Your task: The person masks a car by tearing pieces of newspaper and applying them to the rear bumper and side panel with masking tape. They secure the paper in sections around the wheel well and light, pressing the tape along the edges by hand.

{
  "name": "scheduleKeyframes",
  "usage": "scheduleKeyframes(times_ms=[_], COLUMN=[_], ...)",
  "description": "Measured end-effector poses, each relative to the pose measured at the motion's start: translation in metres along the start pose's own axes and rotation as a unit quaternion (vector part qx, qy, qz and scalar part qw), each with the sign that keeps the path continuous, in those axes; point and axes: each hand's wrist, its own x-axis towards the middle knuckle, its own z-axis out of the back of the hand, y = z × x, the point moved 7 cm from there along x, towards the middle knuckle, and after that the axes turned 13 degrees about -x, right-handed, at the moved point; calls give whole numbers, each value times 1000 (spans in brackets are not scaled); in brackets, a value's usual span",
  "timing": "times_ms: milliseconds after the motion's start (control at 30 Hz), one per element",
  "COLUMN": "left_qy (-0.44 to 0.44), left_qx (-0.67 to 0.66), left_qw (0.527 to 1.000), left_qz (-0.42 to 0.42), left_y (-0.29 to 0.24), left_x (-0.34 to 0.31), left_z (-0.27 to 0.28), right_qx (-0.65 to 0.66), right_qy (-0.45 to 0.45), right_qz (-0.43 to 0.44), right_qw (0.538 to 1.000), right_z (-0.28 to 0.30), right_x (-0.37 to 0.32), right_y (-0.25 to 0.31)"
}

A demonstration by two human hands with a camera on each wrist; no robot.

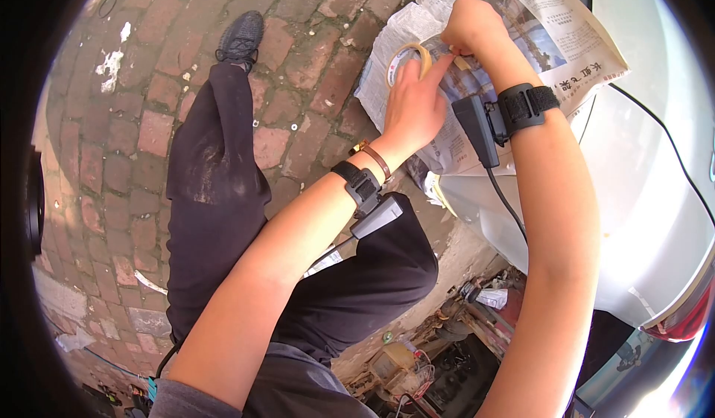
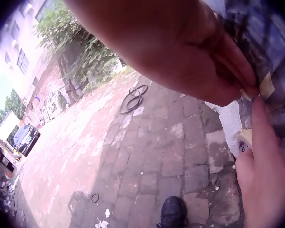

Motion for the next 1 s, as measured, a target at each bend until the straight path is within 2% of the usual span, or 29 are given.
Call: scheduleKeyframes(times_ms=[467, 567, 633, 733, 833, 1000], left_qy=[37, 41, 39, 40, 38, 38], left_qx=[12, 6, 1, 0, -9, -10], left_qw=[999, 999, 999, 999, 999, 999], left_qz=[6, 9, 7, 7, 0, -3], left_y=[9, 11, 11, 11, 10, 7], left_x=[10, 10, 11, 10, 10, 14], left_z=[-1, -2, -1, -1, 1, 2], right_qx=[4, -69, -135, -165, -184, -197], right_qy=[17, 3, -39, -94, -42, -51], right_qz=[-4, -15, -9, 14, -8, -8], right_qw=[1000, 997, 990, 982, 982, 979], right_z=[10, 19, 26, 30, 31, 28], right_x=[-4, -6, -7, -11, -13, -15], right_y=[1, 6, 12, 17, 15, 11])
